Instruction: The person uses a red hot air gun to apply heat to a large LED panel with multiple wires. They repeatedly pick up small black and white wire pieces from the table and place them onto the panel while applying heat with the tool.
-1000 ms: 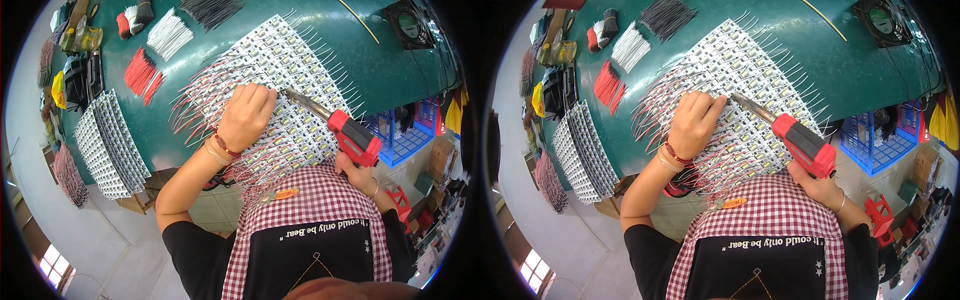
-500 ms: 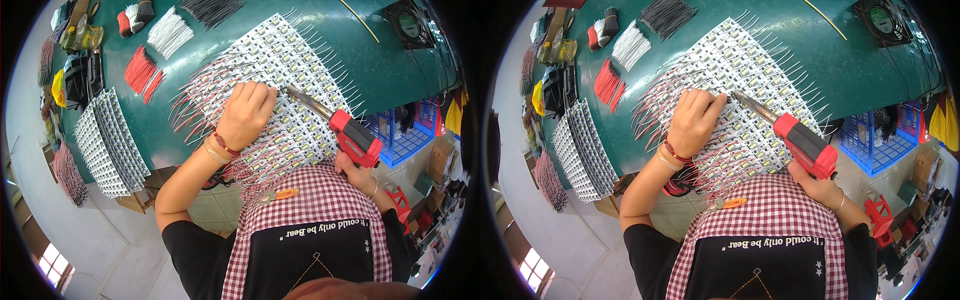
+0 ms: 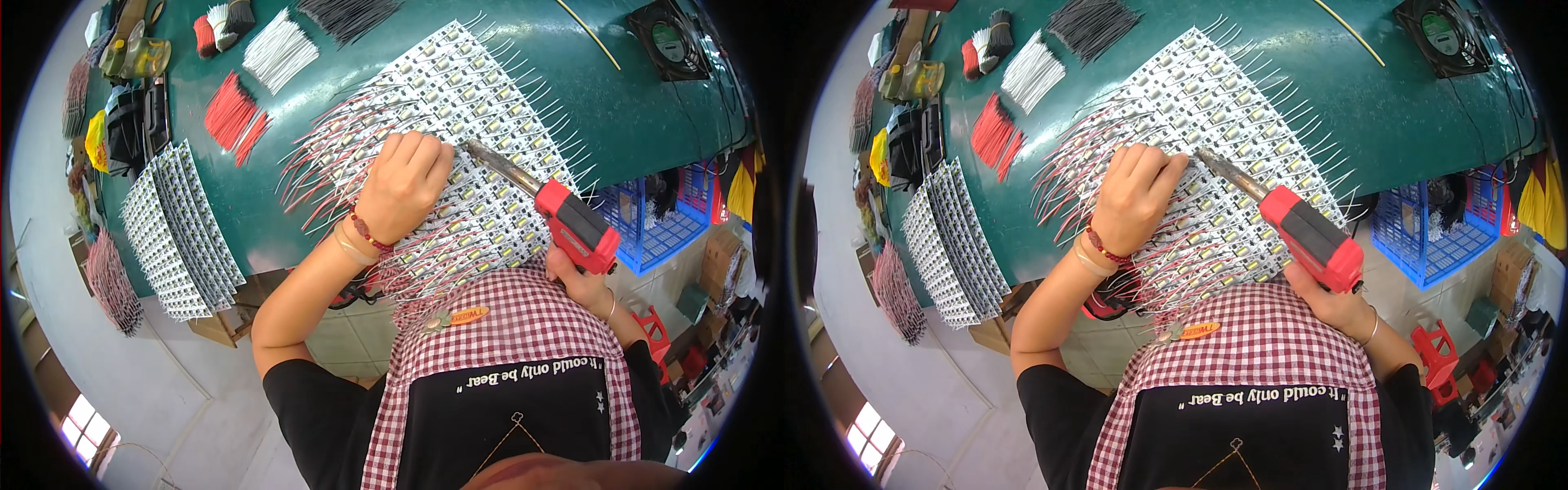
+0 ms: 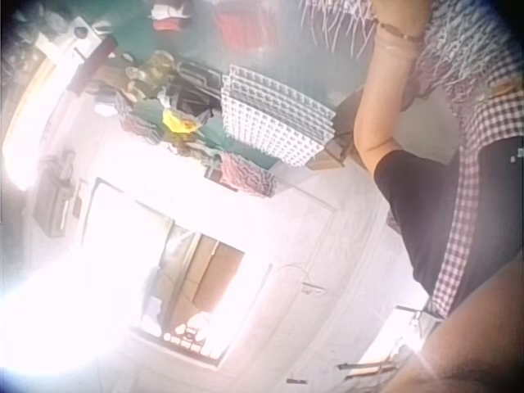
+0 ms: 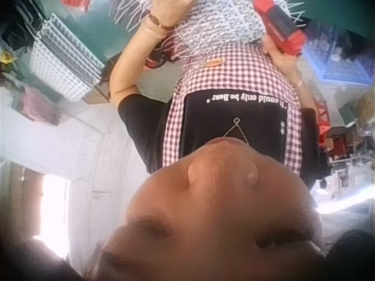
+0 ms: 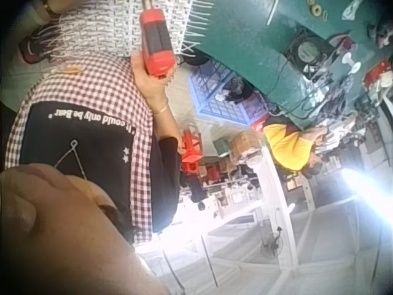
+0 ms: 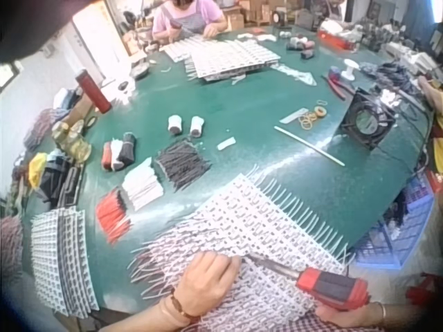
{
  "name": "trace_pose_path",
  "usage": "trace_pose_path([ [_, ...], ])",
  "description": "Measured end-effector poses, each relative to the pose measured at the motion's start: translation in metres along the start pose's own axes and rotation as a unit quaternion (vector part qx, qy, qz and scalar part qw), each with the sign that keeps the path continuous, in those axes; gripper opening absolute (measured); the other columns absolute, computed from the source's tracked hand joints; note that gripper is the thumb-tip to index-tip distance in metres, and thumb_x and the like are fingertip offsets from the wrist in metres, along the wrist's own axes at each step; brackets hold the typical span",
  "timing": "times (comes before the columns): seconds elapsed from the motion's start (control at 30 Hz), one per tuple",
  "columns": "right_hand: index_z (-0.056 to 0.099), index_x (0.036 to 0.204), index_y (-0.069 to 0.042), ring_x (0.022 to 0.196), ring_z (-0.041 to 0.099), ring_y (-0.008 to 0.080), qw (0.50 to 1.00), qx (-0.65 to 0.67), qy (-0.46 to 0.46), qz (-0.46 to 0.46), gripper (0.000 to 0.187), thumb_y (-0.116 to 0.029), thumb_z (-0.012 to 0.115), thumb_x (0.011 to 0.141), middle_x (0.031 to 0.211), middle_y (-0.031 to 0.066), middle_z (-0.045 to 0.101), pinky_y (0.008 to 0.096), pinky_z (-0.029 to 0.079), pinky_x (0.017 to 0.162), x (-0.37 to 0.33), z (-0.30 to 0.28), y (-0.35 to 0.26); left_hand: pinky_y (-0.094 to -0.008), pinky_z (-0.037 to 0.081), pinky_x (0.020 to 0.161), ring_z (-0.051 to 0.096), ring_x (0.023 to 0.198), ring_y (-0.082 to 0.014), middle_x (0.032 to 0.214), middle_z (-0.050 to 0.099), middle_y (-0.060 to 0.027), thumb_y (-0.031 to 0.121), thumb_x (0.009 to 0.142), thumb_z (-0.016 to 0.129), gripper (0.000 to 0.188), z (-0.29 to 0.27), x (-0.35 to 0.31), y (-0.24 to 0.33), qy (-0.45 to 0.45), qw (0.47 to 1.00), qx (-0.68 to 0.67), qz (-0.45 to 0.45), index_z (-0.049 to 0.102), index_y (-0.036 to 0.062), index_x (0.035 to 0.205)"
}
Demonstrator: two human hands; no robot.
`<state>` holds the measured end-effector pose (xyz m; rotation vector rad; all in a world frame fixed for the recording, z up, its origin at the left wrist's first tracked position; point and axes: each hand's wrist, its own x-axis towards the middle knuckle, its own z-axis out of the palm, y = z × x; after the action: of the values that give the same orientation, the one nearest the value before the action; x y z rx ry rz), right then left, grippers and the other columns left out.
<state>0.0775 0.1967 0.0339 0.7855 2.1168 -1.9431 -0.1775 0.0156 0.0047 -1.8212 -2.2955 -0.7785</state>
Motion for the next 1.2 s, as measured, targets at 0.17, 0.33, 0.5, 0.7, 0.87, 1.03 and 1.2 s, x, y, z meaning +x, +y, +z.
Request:
trace_pose_path([
  [0.17,0.06,0.102,0.001,0.077,0.057,0.0131,0.998,0.063,-0.024,-0.006,0.014,-0.009,0.06,0.092,0.083,0.0033,0.061,0.0293,0.047,0.07,-0.001,-0.003,-0.008,-0.0339,0.042,0.068,0.052,0.075,-0.0223,0.079,0.05,-0.0068,0.001,0.07,0.061,0.026,0.0,0.0,0.0,-0.007,1.0,0.014,0.001,0.065,-0.0007,0.096],
  [0.33,0.054,0.093,0.001,0.065,0.054,0.0146,0.999,0.017,-0.021,-0.039,0.031,-0.029,0.052,0.098,0.07,0.0061,0.054,0.0288,0.045,0.062,0.0,-0.002,-0.01,-0.0352,0.041,0.07,0.053,0.076,-0.0212,0.079,0.05,-0.0052,0.004,0.07,0.062,0.025,-0.001,0.002,0.0,-0.005,0.999,0.045,0.016,0.065,0.0024,0.095],
  [0.5,0.055,0.092,0.0,0.068,0.054,0.0145,0.999,0.037,-0.002,-0.031,0.031,-0.03,0.055,0.096,0.073,0.0052,0.055,0.0287,0.045,0.064,-0.006,-0.006,-0.011,-0.0353,0.041,0.069,0.054,0.077,-0.0199,0.078,0.05,-0.0038,0.006,0.07,0.062,0.025,-0.005,0.003,0.0,0.021,0.998,0.055,0.014,0.066,0.0042,0.094],
  [0.7,0.059,0.095,-0.001,0.075,0.055,0.012,0.998,0.055,-0.024,-0.005,0.012,-0.013,0.057,0.094,0.081,0.0025,0.057,0.0282,0.046,0.069,-0.018,-0.012,0.009,-0.0334,0.04,0.066,0.049,0.071,-0.021,0.076,0.048,-0.005,0.003,0.07,0.063,0.025,0.002,0.0,0.013,0.01,1.0,0.0,0.013,0.066,0.0017,0.094],
  [0.87,0.06,0.101,-0.004,0.082,0.055,0.0104,0.996,0.056,-0.035,0.054,0.012,-0.013,0.06,0.094,0.088,0.0011,0.059,0.0281,0.047,0.073,-0.022,-0.011,0.012,-0.0342,0.041,0.068,0.05,0.073,-0.0219,0.076,0.047,-0.0059,0.002,0.07,0.062,0.025,0.004,-0.002,0.015,-0.002,1.0,-0.011,0.006,0.066,0.0013,0.096],
  [1.03,0.06,0.104,-0.005,0.084,0.056,0.0107,0.999,0.026,-0.017,0.035,0.014,-0.013,0.062,0.093,0.09,0.001,0.06,0.0285,0.046,0.074,-0.02,-0.006,0.012,-0.0343,0.042,0.069,0.05,0.074,-0.0223,0.077,0.047,-0.0064,0.002,0.07,0.061,0.026,0.005,-0.002,0.013,-0.007,1.0,-0.02,0.011,0.065,0.0009,0.096],
  [1.2,0.061,0.103,-0.004,0.08,0.058,0.0128,0.999,-0.027,-0.02,-0.001,0.014,-0.011,0.063,0.091,0.089,0.0031,0.062,0.0293,0.047,0.069,-0.019,-0.007,0.021,-0.0346,0.042,0.07,0.049,0.074,-0.0226,0.078,0.046,-0.007,0.003,0.07,0.061,0.026,0.003,0.0,0.015,-0.016,1.0,-0.022,0.011,0.064,0.0001,0.096],
])
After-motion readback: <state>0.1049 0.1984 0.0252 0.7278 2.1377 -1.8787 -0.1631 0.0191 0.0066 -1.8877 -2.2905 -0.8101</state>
